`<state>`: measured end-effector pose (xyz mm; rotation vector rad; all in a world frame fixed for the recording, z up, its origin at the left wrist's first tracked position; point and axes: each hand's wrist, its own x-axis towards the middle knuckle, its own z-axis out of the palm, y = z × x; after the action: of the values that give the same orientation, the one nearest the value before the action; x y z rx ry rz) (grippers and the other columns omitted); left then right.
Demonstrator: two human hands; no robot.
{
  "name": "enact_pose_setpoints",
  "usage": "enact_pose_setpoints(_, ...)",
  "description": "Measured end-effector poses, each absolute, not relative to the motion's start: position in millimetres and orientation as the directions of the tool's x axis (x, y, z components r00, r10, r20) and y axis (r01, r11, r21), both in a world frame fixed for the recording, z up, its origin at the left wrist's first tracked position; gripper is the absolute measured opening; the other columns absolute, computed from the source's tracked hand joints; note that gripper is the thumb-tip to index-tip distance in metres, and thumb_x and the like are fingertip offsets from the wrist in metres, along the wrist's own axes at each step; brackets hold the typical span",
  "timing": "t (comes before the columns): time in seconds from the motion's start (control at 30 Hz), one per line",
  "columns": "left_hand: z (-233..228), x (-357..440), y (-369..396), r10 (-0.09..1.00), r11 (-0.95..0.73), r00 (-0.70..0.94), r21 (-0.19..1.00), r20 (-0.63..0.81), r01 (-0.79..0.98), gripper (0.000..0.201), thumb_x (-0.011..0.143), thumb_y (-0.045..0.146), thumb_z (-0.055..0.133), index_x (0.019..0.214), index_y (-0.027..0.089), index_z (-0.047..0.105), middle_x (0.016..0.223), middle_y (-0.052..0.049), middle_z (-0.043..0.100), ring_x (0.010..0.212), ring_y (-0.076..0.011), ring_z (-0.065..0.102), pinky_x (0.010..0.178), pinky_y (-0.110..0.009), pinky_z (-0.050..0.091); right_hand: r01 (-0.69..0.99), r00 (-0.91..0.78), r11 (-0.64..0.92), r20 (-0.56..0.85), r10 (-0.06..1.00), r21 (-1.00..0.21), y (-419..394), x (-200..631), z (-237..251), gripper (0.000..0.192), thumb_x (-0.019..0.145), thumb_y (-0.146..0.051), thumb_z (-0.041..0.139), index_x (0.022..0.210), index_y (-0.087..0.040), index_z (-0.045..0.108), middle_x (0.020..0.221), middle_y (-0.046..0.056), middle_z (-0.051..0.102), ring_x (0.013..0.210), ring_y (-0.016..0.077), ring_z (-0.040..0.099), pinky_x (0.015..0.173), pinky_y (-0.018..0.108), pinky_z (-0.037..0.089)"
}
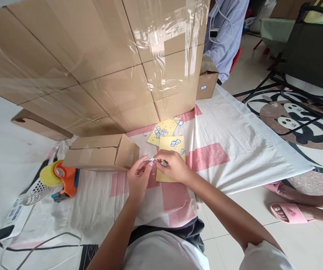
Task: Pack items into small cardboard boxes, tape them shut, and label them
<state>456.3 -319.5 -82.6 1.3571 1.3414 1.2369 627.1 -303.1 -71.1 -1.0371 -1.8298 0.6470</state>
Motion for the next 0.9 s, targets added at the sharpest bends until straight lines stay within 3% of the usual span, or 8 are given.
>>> enact_pose_setpoints(0.1, -75, 449, -319, 0.980, -0.194, 0.026, 0.915, 0.197, 0.354, 0.023, 0.087, 0.039, 0.072, 0.104, 0.024, 0.076, 0.097, -0.005, 0.077, 0.080, -0.0165, 0.071, 0.072, -0.028, 0.058, 0.551, -0.370, 0.571, 0.436, 0.821, -0.608, -306, 629, -62, 0.016, 0.091, -0.013, 0.056, 0.092, -0.020, 0.070, 0.082, 0.002, 0.066, 0.067, 0.0123, 0.057, 0.057, 0.025, 0.033)
enact_pose_setpoints(0.2, -66, 443, -319, 0.946, -0.321, 0.106, 0.832, 0.307, 0.452, 0.013, 0.090, 0.033, 0.069, 0.085, 0.023, 0.075, 0.091, -0.003, 0.073, 0.074, -0.0128, 0.065, 0.069, -0.025, 0.053, 0.652, -0.448, 0.585, 0.378, 0.810, -0.482, -306, 629, -51, 0.016, 0.088, -0.011, 0.054, 0.088, -0.018, 0.068, 0.084, 0.003, 0.065, 0.068, 0.0142, 0.057, 0.056, 0.027, 0.030)
enact_pose_setpoints(0.33, -59, 441, -327, 0.956, -0.277, 0.029, 0.861, 0.293, 0.427, 0.013, 0.090, 0.032, 0.068, 0.083, 0.023, 0.074, 0.077, 0.000, 0.070, 0.064, -0.0107, 0.059, 0.057, -0.023, 0.045, 0.524, -0.406, 0.530, 0.352, 0.843, -0.666, -302, 627, -43, 0.013, 0.090, -0.017, 0.061, 0.102, -0.020, 0.068, 0.093, 0.003, 0.068, 0.076, 0.0144, 0.060, 0.064, 0.027, 0.040)
enact_pose_setpoints(0.47, -60, 439, -336, 0.966, -0.144, -0.145, 0.914, 0.212, 0.379, 0.017, 0.088, 0.038, 0.071, 0.086, 0.023, 0.078, 0.071, 0.000, 0.070, 0.059, -0.0108, 0.059, 0.054, -0.022, 0.046, 0.252, -0.479, 0.496, 0.338, 0.810, -0.831, -289, 622, -41, 0.016, 0.095, -0.013, 0.055, 0.094, -0.022, 0.068, 0.087, 0.000, 0.068, 0.073, 0.0112, 0.058, 0.065, 0.024, 0.042)
enact_pose_setpoints(0.63, -70, 439, -341, 0.956, 0.074, -0.294, 0.969, -0.002, 0.234, 0.027, 0.083, 0.046, 0.075, 0.092, 0.020, 0.077, 0.069, 0.000, 0.070, 0.053, -0.0110, 0.061, 0.051, -0.022, 0.051, 0.207, -0.591, 0.557, 0.351, 0.727, -0.804, -253, 609, -35, 0.012, 0.095, -0.015, 0.055, 0.088, -0.019, 0.064, 0.086, 0.001, 0.066, 0.074, 0.0124, 0.058, 0.067, 0.026, 0.042)
enact_pose_setpoints(0.7, -75, 438, -343, 0.953, 0.070, -0.304, 0.966, 0.010, 0.250, 0.027, 0.084, 0.045, 0.073, 0.093, 0.020, 0.076, 0.075, -0.002, 0.073, 0.057, -0.0122, 0.064, 0.054, -0.024, 0.053, 0.265, -0.631, 0.604, 0.338, 0.698, -0.752, -235, 602, -33, 0.011, 0.095, -0.014, 0.055, 0.091, -0.019, 0.064, 0.088, 0.001, 0.068, 0.075, 0.0129, 0.060, 0.069, 0.026, 0.041)
enact_pose_setpoints(0.8, -72, 423, -343, 0.874, -0.156, -0.344, 0.869, 0.342, 0.469, 0.016, 0.087, 0.036, 0.071, 0.089, 0.020, 0.074, 0.077, -0.002, 0.074, 0.064, -0.0136, 0.066, 0.059, -0.025, 0.052, 0.344, -0.723, 0.698, 0.297, 0.623, -0.628, -212, 590, -36, 0.015, 0.093, -0.010, 0.055, 0.091, -0.019, 0.066, 0.096, 0.002, 0.072, 0.079, 0.0139, 0.061, 0.066, 0.026, 0.037)
enact_pose_setpoints(0.9, -51, 388, -326, 0.572, -0.346, -0.317, 0.574, 0.756, 0.743, 0.007, 0.087, 0.027, 0.069, 0.085, 0.020, 0.070, 0.079, -0.004, 0.072, 0.078, -0.0186, 0.068, 0.078, -0.035, 0.055, 0.376, -0.790, 0.773, 0.259, 0.555, -0.511, -201, 580, -41, 0.018, 0.094, -0.011, 0.053, 0.091, -0.020, 0.068, 0.099, 0.001, 0.073, 0.077, 0.0141, 0.061, 0.060, 0.027, 0.030)
